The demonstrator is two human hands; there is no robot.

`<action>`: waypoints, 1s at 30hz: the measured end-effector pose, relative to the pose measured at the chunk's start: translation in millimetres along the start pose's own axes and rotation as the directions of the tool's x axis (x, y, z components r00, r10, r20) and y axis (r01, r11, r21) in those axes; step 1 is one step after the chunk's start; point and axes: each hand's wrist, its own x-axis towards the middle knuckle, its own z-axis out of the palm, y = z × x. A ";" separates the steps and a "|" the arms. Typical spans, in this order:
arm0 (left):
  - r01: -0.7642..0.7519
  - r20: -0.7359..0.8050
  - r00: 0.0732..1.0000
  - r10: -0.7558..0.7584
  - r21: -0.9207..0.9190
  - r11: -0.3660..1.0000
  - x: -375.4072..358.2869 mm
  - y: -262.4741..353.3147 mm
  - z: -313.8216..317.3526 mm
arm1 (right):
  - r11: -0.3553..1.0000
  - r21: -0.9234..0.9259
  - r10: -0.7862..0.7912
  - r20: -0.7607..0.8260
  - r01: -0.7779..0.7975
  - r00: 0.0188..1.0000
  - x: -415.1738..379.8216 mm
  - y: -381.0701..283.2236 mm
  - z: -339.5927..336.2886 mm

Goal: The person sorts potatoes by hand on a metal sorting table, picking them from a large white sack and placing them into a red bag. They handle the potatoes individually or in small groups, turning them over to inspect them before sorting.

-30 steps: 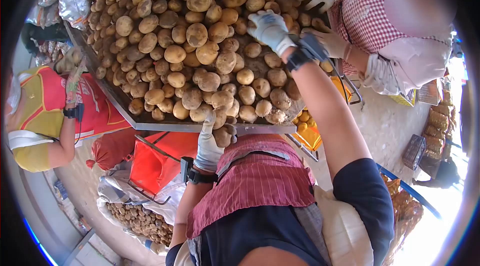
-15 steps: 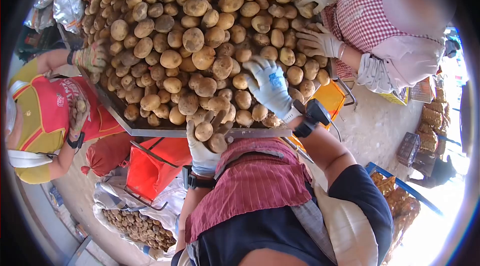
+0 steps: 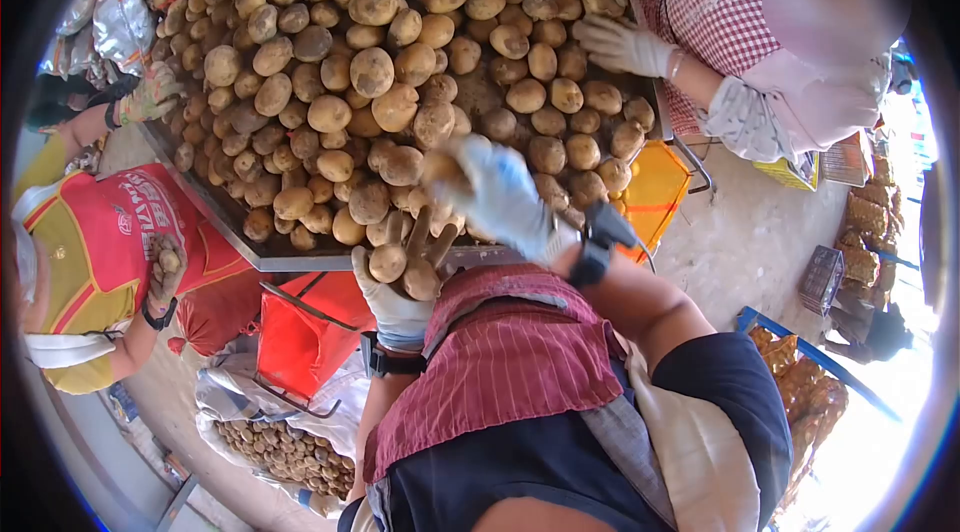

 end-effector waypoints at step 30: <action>0.074 0.223 0.975 -0.014 -0.265 0.961 -19.8 9.6 -44.3 | -0.019 0.937 0.815 0.216 -0.348 0.537 -14.0 106.6 -91.5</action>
